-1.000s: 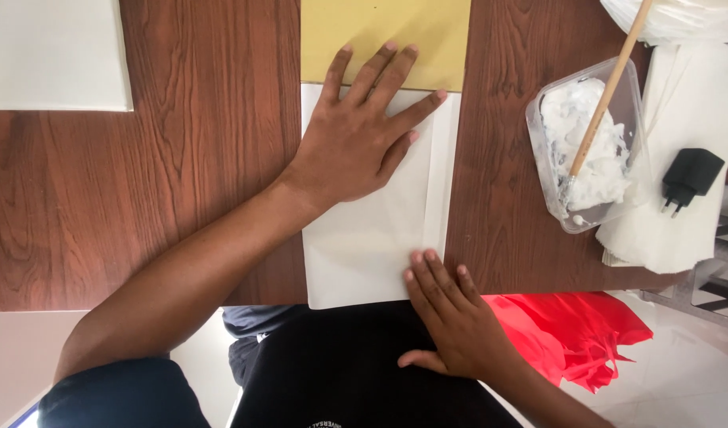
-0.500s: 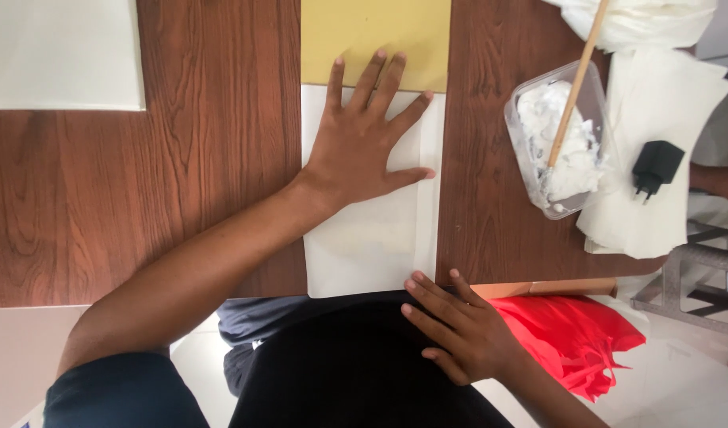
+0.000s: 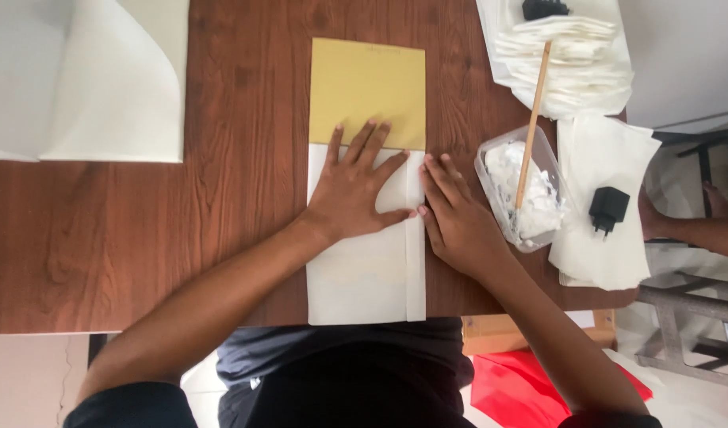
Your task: The person aligns a white sheet of paper on a yellow backing board. They smooth the paper with their hands, then use a brush to apply a white adhesive along the edge of the paper. Finally, they fold the paper over to secure it.
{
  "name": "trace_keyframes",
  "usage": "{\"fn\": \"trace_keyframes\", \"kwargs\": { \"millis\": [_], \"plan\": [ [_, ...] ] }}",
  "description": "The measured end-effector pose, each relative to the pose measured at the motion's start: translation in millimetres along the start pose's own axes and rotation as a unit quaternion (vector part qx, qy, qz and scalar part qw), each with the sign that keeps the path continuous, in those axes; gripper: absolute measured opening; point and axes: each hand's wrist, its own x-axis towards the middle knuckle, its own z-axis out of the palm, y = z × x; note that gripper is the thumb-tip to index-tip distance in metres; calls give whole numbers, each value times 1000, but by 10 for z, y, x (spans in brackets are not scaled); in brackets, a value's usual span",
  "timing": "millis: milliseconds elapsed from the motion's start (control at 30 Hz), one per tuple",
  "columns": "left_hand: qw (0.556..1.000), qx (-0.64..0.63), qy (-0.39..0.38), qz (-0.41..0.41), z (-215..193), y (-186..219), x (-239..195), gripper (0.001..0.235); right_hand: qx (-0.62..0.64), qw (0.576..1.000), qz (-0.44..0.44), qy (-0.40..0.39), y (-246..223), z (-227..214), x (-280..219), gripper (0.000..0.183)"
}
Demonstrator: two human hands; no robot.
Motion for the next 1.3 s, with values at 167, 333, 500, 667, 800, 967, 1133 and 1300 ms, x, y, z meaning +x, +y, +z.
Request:
{"fn": "trace_keyframes", "kwargs": {
  "millis": [167, 333, 500, 667, 800, 967, 1133, 1300],
  "plan": [
    [1000, -27, -1, -1, -74, -20, 10, 83, -17, 999, -24, 21, 199, 173, 21, 51],
    [993, -115, 19, 7, -5, -187, 37, 65, 12, 999, -26, 36, 207, 160, 50, 50],
    [934, -315, 140, 90, -445, -459, -173, 31, 37, 997, -67, 17, 185, 68, 43, 60],
    [980, -81, 39, 177, -504, -674, -815, 48, 43, 998, -55, -7, 167, 32, 55, 59],
    [984, -54, -17, 172, -421, -680, -1145, 73, 23, 999, -47, -14, 148, 29, 87, 59],
    [984, 17, -97, 150, -417, -640, -1159, 98, -3, 999, -46, -8, 154, 56, 63, 59],
    [949, 200, -120, 211, -426, -609, -1235, 116, -23, 999, -41, -11, 127, 40, 92, 58],
    [982, 131, -109, 83, -362, -408, -1687, 136, -17, 999, -42, 1, 120, 39, 87, 57]
  ]
}}
